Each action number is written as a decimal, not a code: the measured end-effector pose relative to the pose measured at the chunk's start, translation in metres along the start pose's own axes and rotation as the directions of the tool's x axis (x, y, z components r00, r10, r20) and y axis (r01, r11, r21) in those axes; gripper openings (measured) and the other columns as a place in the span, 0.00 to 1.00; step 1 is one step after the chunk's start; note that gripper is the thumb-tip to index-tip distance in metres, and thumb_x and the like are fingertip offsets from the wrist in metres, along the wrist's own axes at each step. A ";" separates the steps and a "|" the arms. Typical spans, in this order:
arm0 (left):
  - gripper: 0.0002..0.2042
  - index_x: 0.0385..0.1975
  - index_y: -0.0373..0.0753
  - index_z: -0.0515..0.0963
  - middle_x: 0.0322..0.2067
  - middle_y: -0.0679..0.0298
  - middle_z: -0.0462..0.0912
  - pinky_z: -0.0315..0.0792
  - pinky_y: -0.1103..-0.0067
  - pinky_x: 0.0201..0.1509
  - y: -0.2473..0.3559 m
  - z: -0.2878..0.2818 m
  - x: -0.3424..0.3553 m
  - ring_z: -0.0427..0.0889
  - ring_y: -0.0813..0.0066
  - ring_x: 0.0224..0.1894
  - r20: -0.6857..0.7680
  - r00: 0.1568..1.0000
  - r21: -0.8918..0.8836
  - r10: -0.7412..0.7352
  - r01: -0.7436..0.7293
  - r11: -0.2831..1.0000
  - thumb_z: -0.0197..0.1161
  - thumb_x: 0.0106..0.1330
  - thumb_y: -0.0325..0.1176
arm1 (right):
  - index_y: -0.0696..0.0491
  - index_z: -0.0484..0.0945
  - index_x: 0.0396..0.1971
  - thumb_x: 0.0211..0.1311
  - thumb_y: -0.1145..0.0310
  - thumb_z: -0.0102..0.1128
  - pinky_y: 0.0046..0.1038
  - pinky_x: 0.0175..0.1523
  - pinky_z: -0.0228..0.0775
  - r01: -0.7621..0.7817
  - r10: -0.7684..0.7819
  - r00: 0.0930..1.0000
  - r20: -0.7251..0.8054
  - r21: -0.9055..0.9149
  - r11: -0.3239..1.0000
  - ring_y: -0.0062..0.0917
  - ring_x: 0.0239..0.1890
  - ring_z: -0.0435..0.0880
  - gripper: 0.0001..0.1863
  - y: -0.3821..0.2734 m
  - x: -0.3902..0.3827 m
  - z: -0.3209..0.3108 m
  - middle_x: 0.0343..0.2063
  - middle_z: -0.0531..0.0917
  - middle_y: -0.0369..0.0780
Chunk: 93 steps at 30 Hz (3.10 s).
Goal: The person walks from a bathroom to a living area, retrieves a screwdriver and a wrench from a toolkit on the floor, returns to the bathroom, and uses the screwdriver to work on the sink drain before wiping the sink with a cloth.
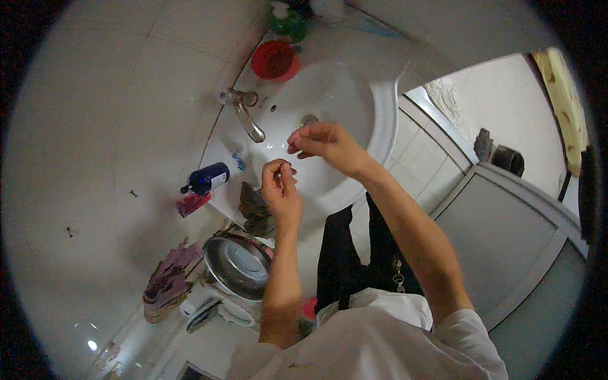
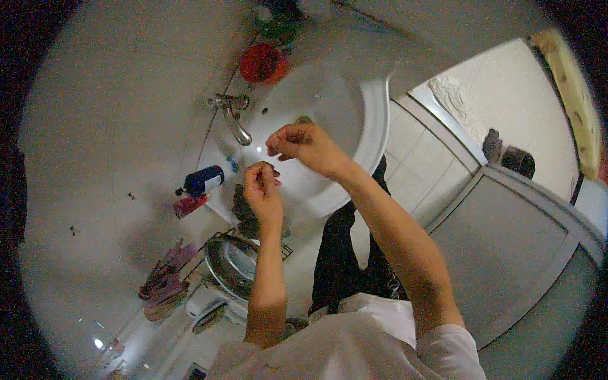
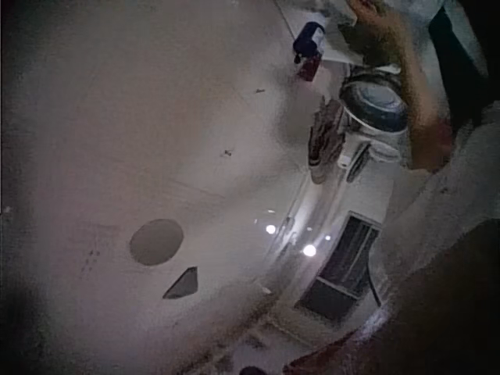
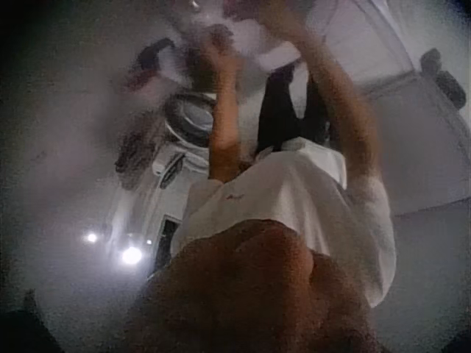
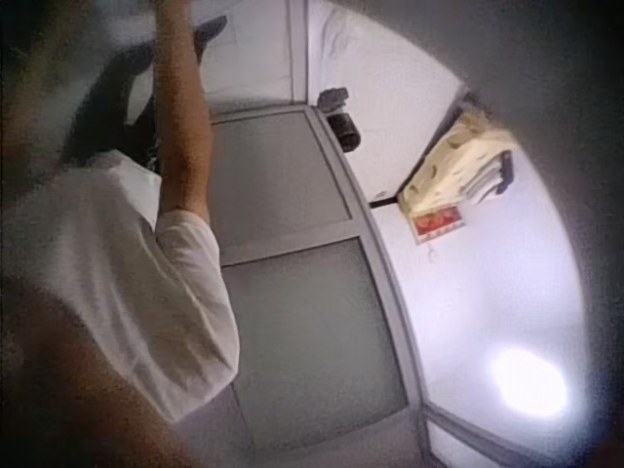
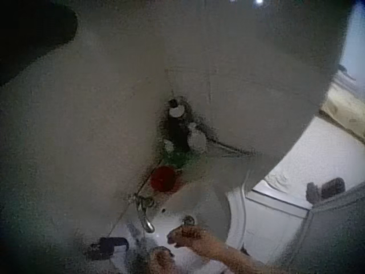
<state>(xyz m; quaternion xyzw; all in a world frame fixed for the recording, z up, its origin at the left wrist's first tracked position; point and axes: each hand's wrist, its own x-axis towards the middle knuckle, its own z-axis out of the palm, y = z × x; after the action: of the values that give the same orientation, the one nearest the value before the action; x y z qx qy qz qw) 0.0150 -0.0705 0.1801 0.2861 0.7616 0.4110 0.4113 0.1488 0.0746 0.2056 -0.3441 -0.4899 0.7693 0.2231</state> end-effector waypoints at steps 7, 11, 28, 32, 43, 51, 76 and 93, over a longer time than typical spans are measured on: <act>0.34 0.73 0.35 0.59 0.75 0.43 0.50 0.58 0.59 0.76 0.052 -0.005 -0.048 0.55 0.40 0.75 0.213 0.858 0.704 0.467 -0.466 0.536 0.65 0.67 0.28 | 0.58 0.84 0.46 0.66 0.71 0.61 0.40 0.57 0.75 0.165 -0.384 0.897 -0.220 -0.637 0.753 0.48 0.50 0.84 0.12 0.008 -0.099 -0.005 0.46 0.87 0.48; 0.25 0.66 0.35 0.68 0.74 0.47 0.55 0.61 0.60 0.74 0.059 0.011 -0.059 0.60 0.44 0.73 0.157 0.883 0.634 0.443 -0.434 0.640 0.62 0.68 0.26 | 0.57 0.84 0.46 0.64 0.69 0.61 0.39 0.52 0.78 0.075 -0.276 0.890 -0.363 -0.481 0.874 0.46 0.46 0.86 0.13 0.004 -0.176 -0.074 0.44 0.86 0.51; 0.10 0.46 0.34 0.79 0.60 0.54 0.73 0.74 0.69 0.58 0.234 0.369 -0.106 0.77 0.58 0.59 0.390 0.752 0.528 0.532 -0.656 0.540 0.63 0.67 0.25 | 0.60 0.84 0.43 0.71 0.69 0.60 0.26 0.51 0.76 0.133 -0.123 0.600 -0.790 -0.054 0.990 0.21 0.43 0.85 0.11 -0.092 -0.405 -0.530 0.39 0.89 0.40; 0.09 0.46 0.34 0.79 0.60 0.54 0.72 0.76 0.71 0.56 0.298 0.455 -0.074 0.77 0.58 0.57 0.436 0.762 0.500 0.480 -0.648 0.575 0.62 0.68 0.25 | 0.61 0.83 0.44 0.71 0.69 0.60 0.25 0.53 0.76 0.152 -0.153 0.557 -0.817 -0.080 0.985 0.21 0.44 0.85 0.11 -0.134 -0.425 -0.614 0.39 0.89 0.40; 0.10 0.46 0.35 0.78 0.62 0.51 0.71 0.77 0.66 0.56 0.387 0.785 0.068 0.75 0.52 0.62 0.641 0.644 0.347 0.417 -0.729 0.591 0.62 0.66 0.25 | 0.61 0.82 0.44 0.72 0.65 0.63 0.22 0.48 0.76 0.264 0.063 0.379 -0.923 0.173 0.949 0.21 0.43 0.85 0.13 -0.122 -0.461 -0.899 0.38 0.87 0.40; 0.11 0.48 0.38 0.77 0.62 0.53 0.70 0.75 0.63 0.57 0.647 1.041 0.151 0.79 0.48 0.56 0.778 0.392 0.084 0.490 -0.839 0.537 0.61 0.67 0.27 | 0.60 0.81 0.45 0.73 0.70 0.61 0.26 0.52 0.79 0.365 0.149 0.204 -0.967 0.217 0.905 0.25 0.44 0.86 0.09 -0.309 -0.431 -1.109 0.42 0.87 0.42; 0.13 0.25 0.35 0.77 0.26 0.49 0.82 0.78 0.62 0.39 0.663 1.346 0.525 0.83 0.47 0.31 -0.182 0.970 0.681 -0.161 0.242 0.691 0.74 0.49 0.35 | 0.56 0.82 0.40 0.75 0.65 0.58 0.29 0.58 0.75 0.270 -0.149 0.862 -0.484 0.189 0.944 0.24 0.46 0.83 0.10 -0.803 0.154 -1.862 0.41 0.85 0.38; 0.12 0.22 0.34 0.73 0.20 0.61 0.74 0.69 0.71 0.30 1.181 1.652 1.285 0.72 0.70 0.24 0.130 0.987 0.169 0.095 -0.116 0.979 0.69 0.57 0.32 | 0.44 0.58 0.12 0.75 0.61 0.50 0.24 0.25 0.49 0.199 -0.057 0.980 -0.191 0.942 0.272 0.17 0.13 0.54 0.26 -1.085 0.702 -2.106 0.10 0.57 0.28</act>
<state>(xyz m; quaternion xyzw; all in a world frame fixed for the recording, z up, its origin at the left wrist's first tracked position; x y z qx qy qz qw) 0.9146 2.1579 0.1593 0.3857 0.7523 0.3453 0.4074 1.2650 2.2728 0.3756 -0.1466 0.0560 0.8663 0.4742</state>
